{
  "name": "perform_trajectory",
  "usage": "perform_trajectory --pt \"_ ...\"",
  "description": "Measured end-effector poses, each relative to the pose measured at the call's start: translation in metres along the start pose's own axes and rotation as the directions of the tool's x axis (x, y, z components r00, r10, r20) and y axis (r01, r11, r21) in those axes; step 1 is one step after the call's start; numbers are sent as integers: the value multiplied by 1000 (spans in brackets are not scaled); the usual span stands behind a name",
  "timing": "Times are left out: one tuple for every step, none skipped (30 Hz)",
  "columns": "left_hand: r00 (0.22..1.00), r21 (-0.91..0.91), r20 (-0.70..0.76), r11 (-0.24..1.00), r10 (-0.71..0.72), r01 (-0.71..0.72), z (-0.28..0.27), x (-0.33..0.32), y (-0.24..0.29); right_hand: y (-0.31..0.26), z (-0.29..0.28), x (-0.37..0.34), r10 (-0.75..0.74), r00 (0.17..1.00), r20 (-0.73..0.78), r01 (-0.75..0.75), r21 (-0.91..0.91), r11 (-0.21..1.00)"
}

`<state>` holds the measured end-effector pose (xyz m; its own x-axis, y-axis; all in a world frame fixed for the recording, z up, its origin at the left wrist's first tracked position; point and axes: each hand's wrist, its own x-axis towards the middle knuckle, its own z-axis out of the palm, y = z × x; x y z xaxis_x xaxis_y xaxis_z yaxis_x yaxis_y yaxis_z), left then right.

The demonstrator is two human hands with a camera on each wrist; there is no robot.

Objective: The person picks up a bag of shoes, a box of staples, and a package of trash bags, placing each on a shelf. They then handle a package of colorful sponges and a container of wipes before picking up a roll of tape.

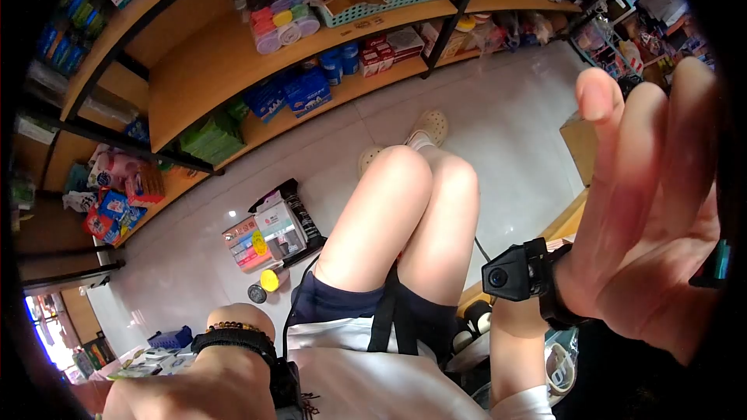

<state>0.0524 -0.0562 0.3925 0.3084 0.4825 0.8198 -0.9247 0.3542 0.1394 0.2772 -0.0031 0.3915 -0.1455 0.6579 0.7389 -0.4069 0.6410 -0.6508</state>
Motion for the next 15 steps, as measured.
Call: perform_trajectory --pt "1000 -35 -3 999 -14 13 -1 0 0 1 0 0 1 1000 1 -1 2 1000" --pt "1000 -71 -6 997 -29 29 -2 1 1 1 -1 1 0 1000 1 0 2 1000" --pt "999 -107 -8 993 -45 44 -3 2 1 1 0 1 -1 1000 1 1 2 1000" --pt "999 -139 -25 989 -49 45 -2 1 1 1 0 0 3 1000 1 -3 3 1000" --pt "998 -170 -42 984 -53 45 -1 1 1 1 0 0 2 1000 3 -2 4 1000" --pt "997 -202 -58 978 -58 45 -1 0 1 1 -1 0 1 1000 4 -1 4 1000" --pt "997 -203 -53 978 -53 41 -1 0 1 1 0 1 -1 1000 5 1 4 1000" --pt "998 -205 -47 978 -50 39 -2 1 2 2 0 1 -2 1000 3 2 4 1000" --pt "998 -207 -41 978 -46 37 -4 2 2 2 0 1 -1 1000 4 1 3 1000" --pt "998 -222 -38 974 -58 48 -5 2 3 2 0 1 -3 1000 4 3 3 1000" --pt "997 -237 -35 970 -71 60 -6 2 4 3 -1 1 -5 1000 3 5 4 1000" --pt "996 -252 -31 965 -83 72 -7 2 5 3 -1 1 -7 1000 3 7 3 1000" --pt "997 -254 -35 965 -74 63 -7 2 5 3 -1 1 -8 1000 3 8 2 1000" --pt "997 -255 -39 965 -67 55 -7 2 4 4 -1 1 -8 1000 2 8 3 1000" --pt "997 -255 -45 966 -59 46 -6 2 5 4 -1 1 -8 1000 2 8 3 1000"
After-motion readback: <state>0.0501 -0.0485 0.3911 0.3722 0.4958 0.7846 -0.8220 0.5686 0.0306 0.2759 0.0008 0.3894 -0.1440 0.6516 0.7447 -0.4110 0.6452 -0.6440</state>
